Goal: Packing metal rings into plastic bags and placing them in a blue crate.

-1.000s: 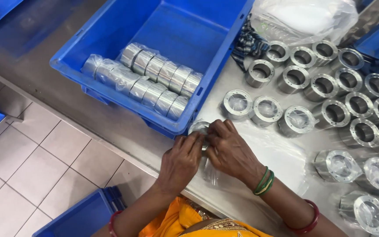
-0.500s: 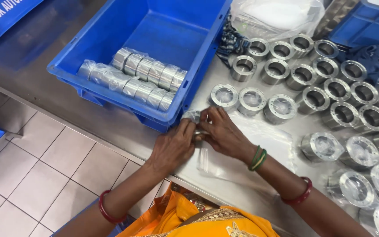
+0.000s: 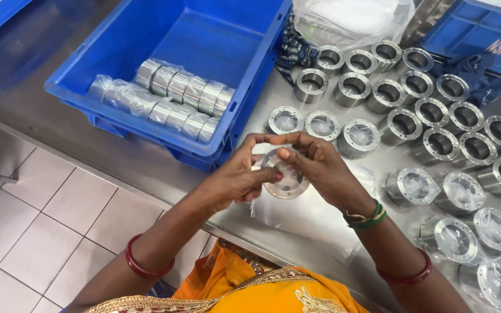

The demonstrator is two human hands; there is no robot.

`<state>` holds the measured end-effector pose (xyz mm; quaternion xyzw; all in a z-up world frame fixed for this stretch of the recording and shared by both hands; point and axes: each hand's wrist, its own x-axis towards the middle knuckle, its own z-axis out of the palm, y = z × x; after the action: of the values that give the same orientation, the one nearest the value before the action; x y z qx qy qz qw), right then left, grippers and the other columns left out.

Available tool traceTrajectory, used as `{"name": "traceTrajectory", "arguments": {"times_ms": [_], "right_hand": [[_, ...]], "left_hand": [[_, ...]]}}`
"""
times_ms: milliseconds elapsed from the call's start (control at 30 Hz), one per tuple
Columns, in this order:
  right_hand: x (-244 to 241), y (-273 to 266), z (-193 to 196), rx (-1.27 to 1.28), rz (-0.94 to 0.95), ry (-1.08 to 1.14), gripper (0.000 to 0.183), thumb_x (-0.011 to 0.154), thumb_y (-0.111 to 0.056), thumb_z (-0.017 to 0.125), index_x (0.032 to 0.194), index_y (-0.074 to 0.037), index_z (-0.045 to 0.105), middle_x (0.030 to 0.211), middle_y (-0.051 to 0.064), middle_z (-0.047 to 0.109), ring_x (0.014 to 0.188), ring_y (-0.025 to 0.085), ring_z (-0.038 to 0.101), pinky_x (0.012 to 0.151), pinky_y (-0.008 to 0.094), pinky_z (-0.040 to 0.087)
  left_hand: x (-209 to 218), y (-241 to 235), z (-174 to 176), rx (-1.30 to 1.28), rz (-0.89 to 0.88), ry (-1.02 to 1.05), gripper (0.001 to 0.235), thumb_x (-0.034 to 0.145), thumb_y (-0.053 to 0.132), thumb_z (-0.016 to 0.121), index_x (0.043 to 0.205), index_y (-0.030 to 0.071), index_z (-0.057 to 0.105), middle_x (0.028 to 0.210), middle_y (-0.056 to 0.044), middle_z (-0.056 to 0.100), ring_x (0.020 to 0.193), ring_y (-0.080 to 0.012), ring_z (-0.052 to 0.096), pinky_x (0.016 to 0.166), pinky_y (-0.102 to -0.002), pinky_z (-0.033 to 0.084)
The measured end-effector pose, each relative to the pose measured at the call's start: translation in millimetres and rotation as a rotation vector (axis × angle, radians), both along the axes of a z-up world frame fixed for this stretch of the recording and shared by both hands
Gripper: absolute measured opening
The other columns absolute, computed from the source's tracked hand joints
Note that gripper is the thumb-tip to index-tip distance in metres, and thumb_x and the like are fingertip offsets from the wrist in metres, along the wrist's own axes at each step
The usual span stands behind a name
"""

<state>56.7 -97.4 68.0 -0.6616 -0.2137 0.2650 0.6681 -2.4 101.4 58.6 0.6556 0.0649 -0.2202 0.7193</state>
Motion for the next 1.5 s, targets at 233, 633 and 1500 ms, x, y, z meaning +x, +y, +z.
{"name": "traceTrajectory", "arguments": {"times_ms": [233,633,1500], "right_hand": [[20.9,1.3,-37.2,-0.115,-0.074,0.051,0.046,0.098,-0.039,0.066,0.119,0.002,0.071,0.101,0.002,0.074,0.089,0.003,0.065,0.075,0.018,0.054],[9.1,-6.7,-35.9,-0.61,-0.209,-1.288,0.018,0.087,-0.039,0.072,0.094,-0.022,0.071,0.103,0.008,0.063,0.102,0.028,0.054,0.089,0.042,0.042],[20.9,-286.8,-31.9,-1.206,-0.359,-0.858,0.073,0.068,-0.047,0.091,0.129,-0.02,0.061,0.115,0.021,0.062,0.109,0.038,0.061,0.099,0.052,0.049]], "left_hand": [[-53.3,-32.5,-46.4,0.601,0.482,-0.843,0.071,0.086,0.029,0.084,0.137,0.003,0.042,0.125,-0.023,0.057,0.091,-0.0252,0.063,0.074,-0.037,0.056],[-67.7,-23.5,-75.7,0.848,-0.287,-1.125,0.028,0.088,0.021,0.074,0.113,0.009,0.072,0.109,-0.006,0.069,0.11,-0.0238,0.063,0.098,-0.046,0.042],[100.1,-280.9,-23.9,1.013,-0.737,-0.813,0.09,0.067,0.033,0.093,0.137,0.004,0.046,0.133,-0.02,0.05,0.124,-0.0393,0.049,0.098,-0.049,0.05]]}}
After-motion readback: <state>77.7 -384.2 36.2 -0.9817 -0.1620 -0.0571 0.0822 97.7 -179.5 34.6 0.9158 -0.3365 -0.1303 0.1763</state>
